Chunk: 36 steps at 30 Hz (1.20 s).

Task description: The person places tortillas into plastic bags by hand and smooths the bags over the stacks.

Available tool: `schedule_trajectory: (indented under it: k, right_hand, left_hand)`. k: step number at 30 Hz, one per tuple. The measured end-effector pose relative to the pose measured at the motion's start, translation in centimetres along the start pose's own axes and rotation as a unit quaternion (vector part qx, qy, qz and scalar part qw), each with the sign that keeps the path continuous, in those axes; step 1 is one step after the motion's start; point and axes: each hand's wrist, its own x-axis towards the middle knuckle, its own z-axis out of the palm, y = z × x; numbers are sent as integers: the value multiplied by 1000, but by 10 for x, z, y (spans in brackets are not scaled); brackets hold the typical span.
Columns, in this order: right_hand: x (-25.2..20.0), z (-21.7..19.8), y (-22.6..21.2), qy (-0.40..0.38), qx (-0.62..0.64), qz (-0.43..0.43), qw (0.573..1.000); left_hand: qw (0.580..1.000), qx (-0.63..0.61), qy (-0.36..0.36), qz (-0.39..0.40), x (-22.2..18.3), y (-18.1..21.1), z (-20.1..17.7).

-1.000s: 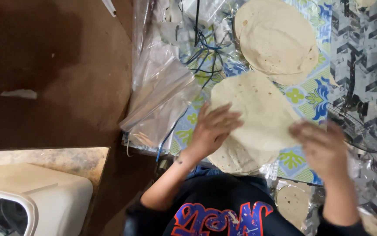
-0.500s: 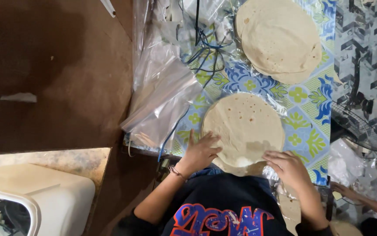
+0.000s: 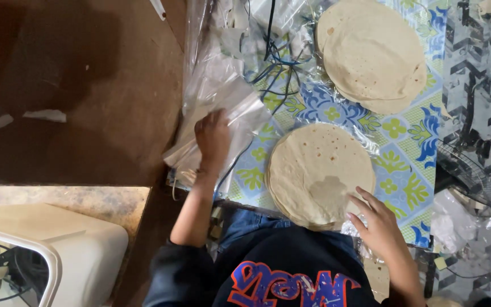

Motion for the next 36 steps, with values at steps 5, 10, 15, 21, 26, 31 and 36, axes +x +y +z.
schedule_trajectory:
  k: [5, 10, 15, 21, 26, 31, 36]
  right_hand:
    - [7, -3, -3, 42, 27, -24, 998]
    - [9, 6, -3, 49, 48, -28, 997]
    - [10, 10, -7, 52, 53, -22, 997]
    - [9, 9, -13, 28, 74, -16, 997]
    - [4, 14, -4, 41, 83, 22, 995]
    - [14, 19, -9, 31, 100, 11, 994]
    - [12, 4, -25, 26, 89, 24, 995]
  left_hand:
    - [997, -14, 76, -21, 37, -28, -8]
    - [992, 9, 120, -26, 59, -3, -41]
    - [986, 105, 121, 40, 33, 8, 0]
    - [983, 149, -42, 95, -14, 44, 30]
    - [997, 47, 59, -8, 2, 59, -3]
    - [978, -188, -86, 23, 42, 114, 88]
    - [940, -326, -74, 61, 93, 136, 205]
